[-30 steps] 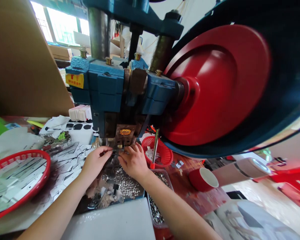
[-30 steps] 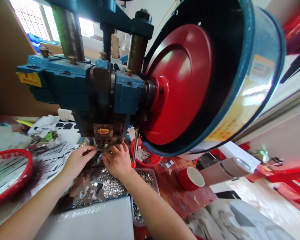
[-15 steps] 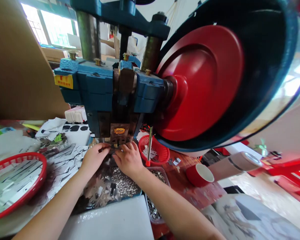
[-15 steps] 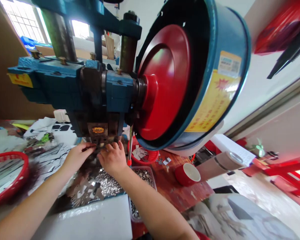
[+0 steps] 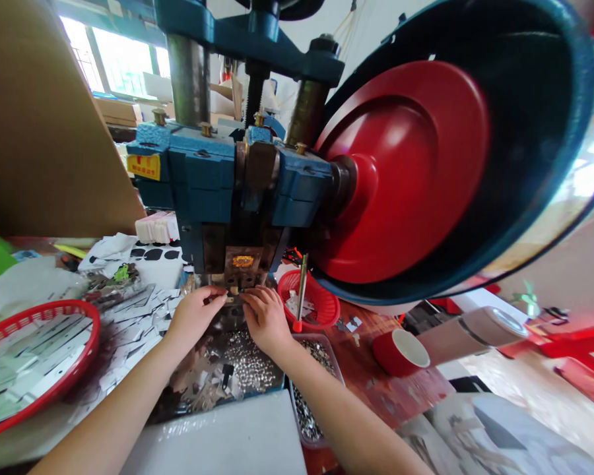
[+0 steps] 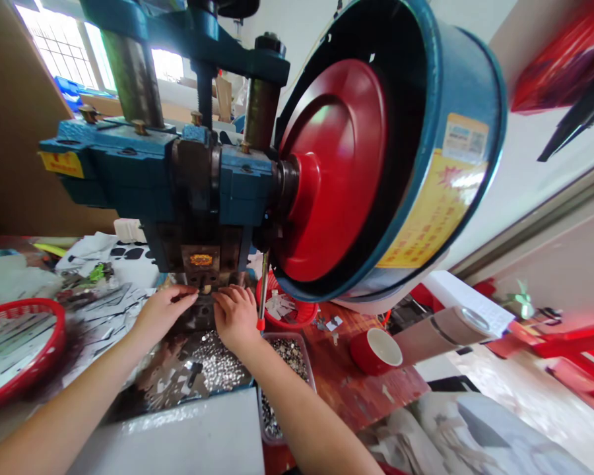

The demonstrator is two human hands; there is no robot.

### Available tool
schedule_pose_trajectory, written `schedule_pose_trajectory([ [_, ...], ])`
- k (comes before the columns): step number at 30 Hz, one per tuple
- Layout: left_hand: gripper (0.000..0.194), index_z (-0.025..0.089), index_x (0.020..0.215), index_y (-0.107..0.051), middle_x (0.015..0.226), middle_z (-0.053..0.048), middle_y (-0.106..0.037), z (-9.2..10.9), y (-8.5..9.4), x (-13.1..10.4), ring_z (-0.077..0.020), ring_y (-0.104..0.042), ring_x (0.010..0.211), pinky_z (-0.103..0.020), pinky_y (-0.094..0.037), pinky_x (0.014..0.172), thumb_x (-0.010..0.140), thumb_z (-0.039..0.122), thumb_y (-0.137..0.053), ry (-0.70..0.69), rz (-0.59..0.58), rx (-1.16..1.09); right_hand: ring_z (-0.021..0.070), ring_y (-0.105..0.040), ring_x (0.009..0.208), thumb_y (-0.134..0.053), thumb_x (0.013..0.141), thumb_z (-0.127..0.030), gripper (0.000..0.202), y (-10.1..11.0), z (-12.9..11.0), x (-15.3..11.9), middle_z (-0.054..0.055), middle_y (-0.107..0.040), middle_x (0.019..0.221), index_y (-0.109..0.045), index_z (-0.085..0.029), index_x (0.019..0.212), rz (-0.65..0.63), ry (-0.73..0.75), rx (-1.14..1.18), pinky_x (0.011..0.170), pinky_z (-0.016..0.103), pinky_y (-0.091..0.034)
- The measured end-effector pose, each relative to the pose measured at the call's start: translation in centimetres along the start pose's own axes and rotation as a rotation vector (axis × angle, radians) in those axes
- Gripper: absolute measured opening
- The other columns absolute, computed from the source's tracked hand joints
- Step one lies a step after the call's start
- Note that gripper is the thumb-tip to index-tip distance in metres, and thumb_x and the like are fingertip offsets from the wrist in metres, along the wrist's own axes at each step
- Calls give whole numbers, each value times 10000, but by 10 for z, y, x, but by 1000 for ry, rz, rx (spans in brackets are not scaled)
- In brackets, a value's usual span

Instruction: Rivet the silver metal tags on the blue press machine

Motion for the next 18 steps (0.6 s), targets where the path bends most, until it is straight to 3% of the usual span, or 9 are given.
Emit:
schedule_pose_trajectory([
  [6,277,236,885,-712,989,-39,-729,-1,-8,4,-249,-648,968,-371,-475,891,774,412,-528,-33,31,59,215,-471,1178,-536,879,-213,243,1,2,-2,15,-633,1170,-674,-278,1069,-45,-8,-29,1052,426,-310],
  [18,225,230,829,-719,924,-53,-703,-8,-7,12,-260,-619,950,-385,-451,901,728,363,-568,-115,22,125,229,-429,1203,-544,844,-186,318,1,-2,2,-8,-627,1168,-664,-344,1092,-123,66,-60,1103,509,-175],
])
Point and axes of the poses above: each hand's wrist, its own x-axis towards the middle knuckle, its own y-axis out of the back of the hand, z = x × y, the point moved 4 cm from there along x, towards the middle knuckle
